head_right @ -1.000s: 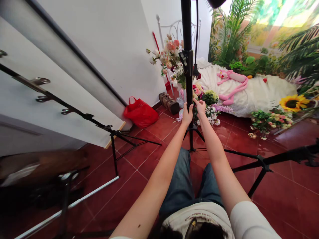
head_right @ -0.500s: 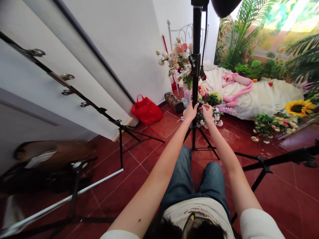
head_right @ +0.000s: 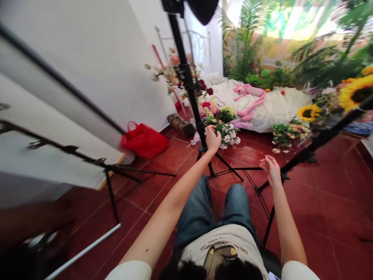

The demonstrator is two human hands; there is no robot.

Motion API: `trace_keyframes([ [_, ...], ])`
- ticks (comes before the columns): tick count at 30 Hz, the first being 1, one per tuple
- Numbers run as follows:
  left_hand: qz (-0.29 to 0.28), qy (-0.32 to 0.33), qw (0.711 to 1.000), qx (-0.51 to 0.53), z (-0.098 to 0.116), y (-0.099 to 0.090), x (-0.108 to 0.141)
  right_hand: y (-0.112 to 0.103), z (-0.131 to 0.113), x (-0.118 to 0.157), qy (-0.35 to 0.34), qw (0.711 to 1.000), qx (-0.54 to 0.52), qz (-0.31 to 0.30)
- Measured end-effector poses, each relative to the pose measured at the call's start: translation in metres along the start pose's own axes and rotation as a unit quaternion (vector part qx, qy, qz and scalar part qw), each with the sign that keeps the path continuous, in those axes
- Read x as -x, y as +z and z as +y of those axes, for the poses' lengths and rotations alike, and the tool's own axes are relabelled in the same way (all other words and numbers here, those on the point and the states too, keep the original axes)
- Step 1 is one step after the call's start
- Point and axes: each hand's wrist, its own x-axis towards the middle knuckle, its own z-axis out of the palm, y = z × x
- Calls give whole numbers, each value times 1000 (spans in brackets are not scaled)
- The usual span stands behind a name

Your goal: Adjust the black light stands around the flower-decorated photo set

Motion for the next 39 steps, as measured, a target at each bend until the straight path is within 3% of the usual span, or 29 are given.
trace_keyframes([
  [4,-188,80,977,55,20,66,48,-61,-16,13,7,992,-78,95],
  [8,-355,141,910,160,68,137,103,-102,-37,26,13,982,-132,135],
  [13,-498,158,803,288,150,201,177,-118,-66,35,25,965,-250,80],
  [16,-521,141,789,293,181,224,206,-119,-80,29,39,955,-288,51],
  [19,-538,83,790,282,189,237,214,-120,-88,18,60,948,-313,17],
  [23,-554,3,761,338,183,246,212,-121,-90,5,74,942,-328,-14],
  [27,-550,-40,749,366,179,249,213,-119,-90,-1,59,935,-349,-25],
  [35,-553,-63,745,369,181,244,214,-124,-91,-9,76,937,-340,-6],
  [39,-572,-68,727,374,181,240,210,-130,-92,-13,85,964,-253,3],
])
